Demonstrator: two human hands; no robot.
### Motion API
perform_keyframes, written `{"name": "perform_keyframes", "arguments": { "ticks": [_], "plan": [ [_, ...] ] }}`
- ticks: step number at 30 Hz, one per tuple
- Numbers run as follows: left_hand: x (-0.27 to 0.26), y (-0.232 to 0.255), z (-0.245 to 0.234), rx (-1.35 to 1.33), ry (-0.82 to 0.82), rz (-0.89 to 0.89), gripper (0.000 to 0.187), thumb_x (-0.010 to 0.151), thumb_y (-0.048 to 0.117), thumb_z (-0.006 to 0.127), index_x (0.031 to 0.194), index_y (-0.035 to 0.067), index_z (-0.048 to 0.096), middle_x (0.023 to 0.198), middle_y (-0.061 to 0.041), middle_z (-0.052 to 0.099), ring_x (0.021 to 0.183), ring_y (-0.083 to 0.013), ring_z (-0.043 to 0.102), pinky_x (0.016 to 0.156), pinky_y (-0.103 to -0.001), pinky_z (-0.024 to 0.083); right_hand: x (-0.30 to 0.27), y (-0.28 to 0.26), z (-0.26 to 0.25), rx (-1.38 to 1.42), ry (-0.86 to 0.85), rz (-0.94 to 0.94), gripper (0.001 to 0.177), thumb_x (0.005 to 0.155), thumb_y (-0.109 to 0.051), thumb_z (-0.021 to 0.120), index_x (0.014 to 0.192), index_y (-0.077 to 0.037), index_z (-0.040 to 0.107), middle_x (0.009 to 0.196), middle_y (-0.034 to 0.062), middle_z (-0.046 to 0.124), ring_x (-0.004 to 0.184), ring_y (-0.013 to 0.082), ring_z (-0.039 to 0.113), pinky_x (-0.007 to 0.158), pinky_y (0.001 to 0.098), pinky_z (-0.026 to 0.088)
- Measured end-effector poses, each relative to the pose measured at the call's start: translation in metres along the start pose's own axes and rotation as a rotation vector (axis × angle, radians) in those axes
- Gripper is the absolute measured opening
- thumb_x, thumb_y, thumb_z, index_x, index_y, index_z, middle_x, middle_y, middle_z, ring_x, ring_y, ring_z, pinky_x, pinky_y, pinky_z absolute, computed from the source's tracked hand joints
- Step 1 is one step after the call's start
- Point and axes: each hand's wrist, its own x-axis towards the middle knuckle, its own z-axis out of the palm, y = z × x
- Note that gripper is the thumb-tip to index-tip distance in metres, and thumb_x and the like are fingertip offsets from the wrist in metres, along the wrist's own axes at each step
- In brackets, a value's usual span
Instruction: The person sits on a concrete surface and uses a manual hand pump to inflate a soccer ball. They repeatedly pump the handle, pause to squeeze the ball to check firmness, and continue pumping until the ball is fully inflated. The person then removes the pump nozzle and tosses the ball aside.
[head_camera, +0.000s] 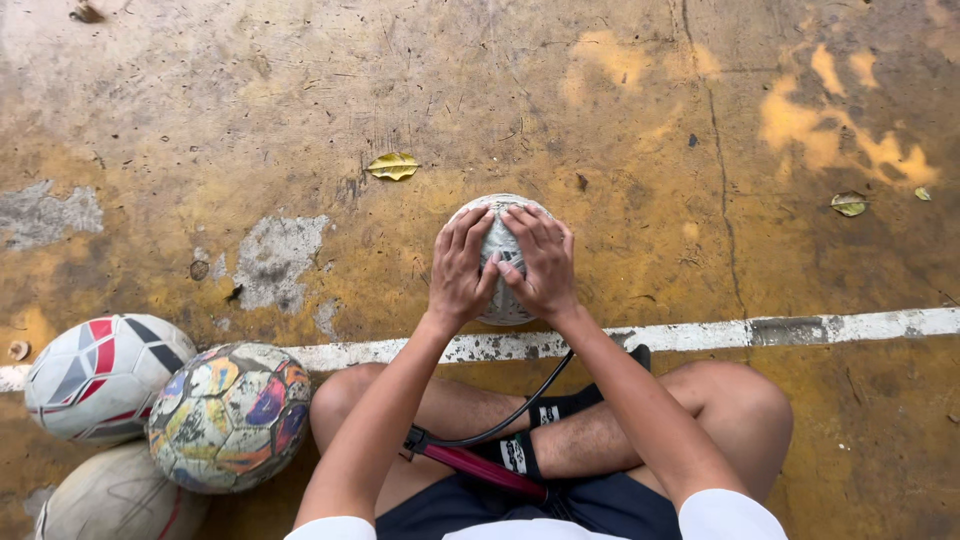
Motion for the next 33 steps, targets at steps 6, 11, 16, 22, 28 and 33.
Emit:
{"name": "perform_keyframes", "arguments": {
  "ticks": [6, 11, 16, 22, 28, 33],
  "plan": [
    [-0.037, 0.038, -0.058, -0.427, -0.098, -0.543, 0.085, 0.094, 0.070, 0.044, 0.159, 0.019, 0.029, 0.164, -0.028, 0.022, 0.148, -0.0517, 0.026, 0.114, -0.077, 0.019, -0.031, -0.012, -0.024, 0.308, 0.052, 0.191, 0.069, 0.095, -0.058, 0.042, 0.145, -0.012, 0.052, 0.144, 0.0198, 0.054, 0.137, 0.0443, 0.043, 0.111, 0.0693, 0.029],
    [-0.045, 0.043, -0.070, -0.509, -0.245, -0.751, 0.107, 0.082, 0.078, 0.055, 0.164, 0.021, 0.018, 0.156, -0.040, 0.026, 0.142, -0.0626, 0.031, 0.107, -0.082, 0.027, -0.040, -0.026, -0.063, 0.366, -0.292, 0.594, 0.084, 0.090, -0.080, 0.040, 0.159, -0.032, 0.038, 0.150, 0.0211, 0.044, 0.133, 0.0549, 0.049, 0.111, 0.0688, 0.038],
    [-0.021, 0.074, -0.091, -0.486, -0.196, -0.647, 0.112, 0.077, 0.078, 0.063, 0.162, 0.018, 0.022, 0.155, -0.041, 0.026, 0.142, -0.0605, 0.033, 0.108, -0.080, 0.029, -0.029, -0.041, -0.088, 0.491, -0.149, 0.599, 0.094, 0.089, -0.080, 0.040, 0.162, -0.021, 0.033, 0.137, 0.0342, 0.048, 0.120, 0.0540, 0.058, 0.092, 0.0657, 0.053],
    [0.002, 0.071, -0.149, -0.404, -0.151, -0.614, 0.110, 0.082, 0.086, 0.048, 0.163, 0.018, 0.018, 0.161, -0.038, 0.015, 0.148, -0.0594, 0.019, 0.110, -0.082, 0.020, -0.009, -0.052, -0.149, 0.323, -0.029, 0.481, 0.090, 0.098, -0.074, 0.026, 0.159, -0.009, 0.032, 0.150, 0.0380, 0.039, 0.138, 0.0603, 0.039, 0.108, 0.0759, 0.034],
    [-0.020, 0.037, -0.163, -0.344, -0.067, -0.717, 0.100, 0.090, 0.083, 0.037, 0.161, 0.013, 0.025, 0.159, -0.038, 0.019, 0.148, -0.0574, 0.020, 0.114, -0.077, 0.020, -0.029, 0.000, -0.149, 0.267, 0.017, 0.500, 0.081, 0.102, -0.070, 0.029, 0.152, -0.009, 0.048, 0.142, 0.0336, 0.046, 0.135, 0.0568, 0.043, 0.105, 0.0712, 0.037],
    [-0.030, 0.036, -0.146, -0.395, -0.149, -0.782, 0.097, 0.091, 0.079, 0.043, 0.159, 0.010, 0.031, 0.159, -0.037, 0.021, 0.148, -0.0558, 0.023, 0.114, -0.077, 0.021, -0.027, -0.020, -0.138, 0.394, -0.187, 0.592, 0.093, 0.094, -0.077, 0.033, 0.157, -0.009, 0.037, 0.152, 0.0374, 0.037, 0.137, 0.0600, 0.040, 0.107, 0.0784, 0.032]
  ]
}}
